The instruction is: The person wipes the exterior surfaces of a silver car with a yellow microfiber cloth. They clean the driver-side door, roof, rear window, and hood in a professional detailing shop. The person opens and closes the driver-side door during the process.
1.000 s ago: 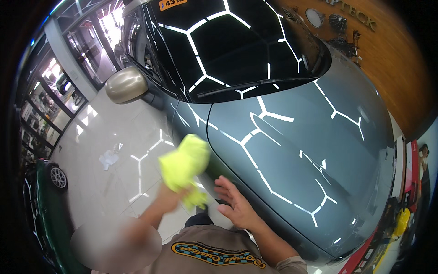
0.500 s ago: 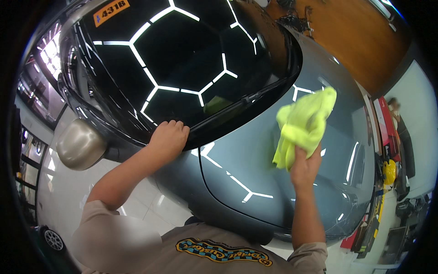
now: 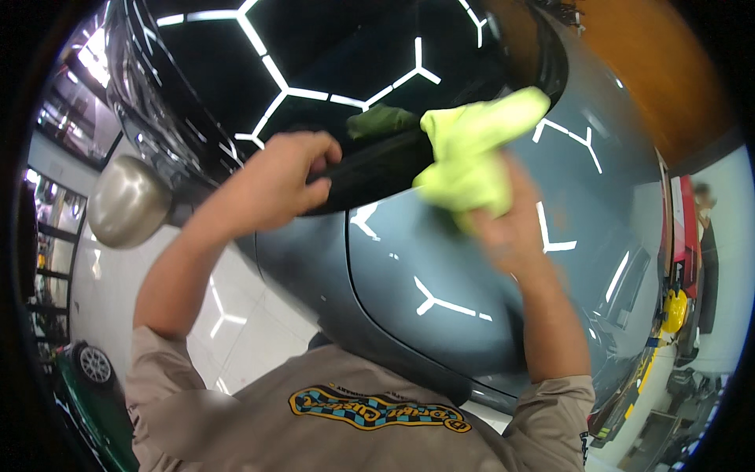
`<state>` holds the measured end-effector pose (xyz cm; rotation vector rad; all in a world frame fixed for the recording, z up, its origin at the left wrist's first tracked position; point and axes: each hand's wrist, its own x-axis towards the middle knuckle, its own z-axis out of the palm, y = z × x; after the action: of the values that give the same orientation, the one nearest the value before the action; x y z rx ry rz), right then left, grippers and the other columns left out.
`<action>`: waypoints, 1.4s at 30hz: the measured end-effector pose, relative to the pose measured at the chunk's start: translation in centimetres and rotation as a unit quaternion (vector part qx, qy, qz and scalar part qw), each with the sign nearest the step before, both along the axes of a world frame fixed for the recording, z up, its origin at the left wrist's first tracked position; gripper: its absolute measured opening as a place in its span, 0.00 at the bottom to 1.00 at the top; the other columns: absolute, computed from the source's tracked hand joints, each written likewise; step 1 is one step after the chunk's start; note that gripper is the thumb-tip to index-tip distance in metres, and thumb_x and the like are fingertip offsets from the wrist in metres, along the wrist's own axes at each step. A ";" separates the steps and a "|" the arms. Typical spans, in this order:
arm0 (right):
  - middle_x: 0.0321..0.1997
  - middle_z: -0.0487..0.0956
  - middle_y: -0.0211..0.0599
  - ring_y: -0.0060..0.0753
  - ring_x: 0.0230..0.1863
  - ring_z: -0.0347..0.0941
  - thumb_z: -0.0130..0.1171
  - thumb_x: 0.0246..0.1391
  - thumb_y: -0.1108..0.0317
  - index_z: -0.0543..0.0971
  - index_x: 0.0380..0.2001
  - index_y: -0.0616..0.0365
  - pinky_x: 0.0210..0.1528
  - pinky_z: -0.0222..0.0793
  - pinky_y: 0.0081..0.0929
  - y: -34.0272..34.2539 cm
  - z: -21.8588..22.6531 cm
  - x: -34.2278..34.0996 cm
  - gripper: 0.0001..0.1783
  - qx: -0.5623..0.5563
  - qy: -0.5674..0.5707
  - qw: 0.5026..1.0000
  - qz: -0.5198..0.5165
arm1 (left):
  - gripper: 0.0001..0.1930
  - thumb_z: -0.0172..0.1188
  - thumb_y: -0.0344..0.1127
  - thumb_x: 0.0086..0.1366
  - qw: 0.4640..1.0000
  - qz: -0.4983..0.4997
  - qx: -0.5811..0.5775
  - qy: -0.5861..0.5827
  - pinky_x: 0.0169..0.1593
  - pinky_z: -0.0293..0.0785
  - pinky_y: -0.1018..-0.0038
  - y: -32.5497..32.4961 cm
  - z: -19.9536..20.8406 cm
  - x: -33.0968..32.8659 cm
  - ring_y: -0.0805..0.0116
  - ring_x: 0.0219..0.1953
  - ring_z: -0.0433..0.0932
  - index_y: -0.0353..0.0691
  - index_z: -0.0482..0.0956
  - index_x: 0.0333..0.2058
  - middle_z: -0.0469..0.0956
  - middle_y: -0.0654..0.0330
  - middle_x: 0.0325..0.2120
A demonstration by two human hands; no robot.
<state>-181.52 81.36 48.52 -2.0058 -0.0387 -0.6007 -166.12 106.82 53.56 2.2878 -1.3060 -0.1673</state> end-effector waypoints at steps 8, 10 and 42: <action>0.35 0.80 0.40 0.43 0.36 0.76 0.56 0.51 0.67 0.78 0.36 0.56 0.39 0.71 0.38 14.2 -3.4 10.0 0.09 -0.204 -0.082 0.963 0.158 | 0.17 0.58 0.27 0.52 0.996 -0.050 -0.001 -0.076 0.30 0.69 0.72 -2.7 2.8 -1.8 0.67 0.23 0.69 0.30 0.75 0.42 0.71 0.56 0.21; 0.36 0.80 0.41 0.44 0.37 0.77 0.55 0.54 0.63 0.78 0.39 0.58 0.40 0.72 0.39 13.8 -3.5 10.1 0.12 -0.386 -0.103 0.903 0.157 | 0.17 0.58 0.27 0.51 0.997 -0.040 0.031 -0.058 0.31 0.69 0.72 -3.0 3.3 -1.8 0.67 0.23 0.70 0.31 0.76 0.42 0.71 0.55 0.21; 0.42 0.80 0.48 0.45 0.44 0.76 0.55 0.55 0.54 0.78 0.45 0.59 0.50 0.69 0.38 10.3 -6.8 13.0 0.21 -0.347 0.165 0.910 0.158 | 0.23 0.63 0.35 0.52 0.966 -0.113 0.225 -0.051 0.43 0.76 0.65 -4.0 5.7 -1.3 0.50 0.38 0.80 0.28 0.74 0.46 0.79 0.43 0.34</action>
<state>-168.53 91.65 41.71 -2.6889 -0.4147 -0.0123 -167.47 102.83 59.26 2.5332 -1.7289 -0.4733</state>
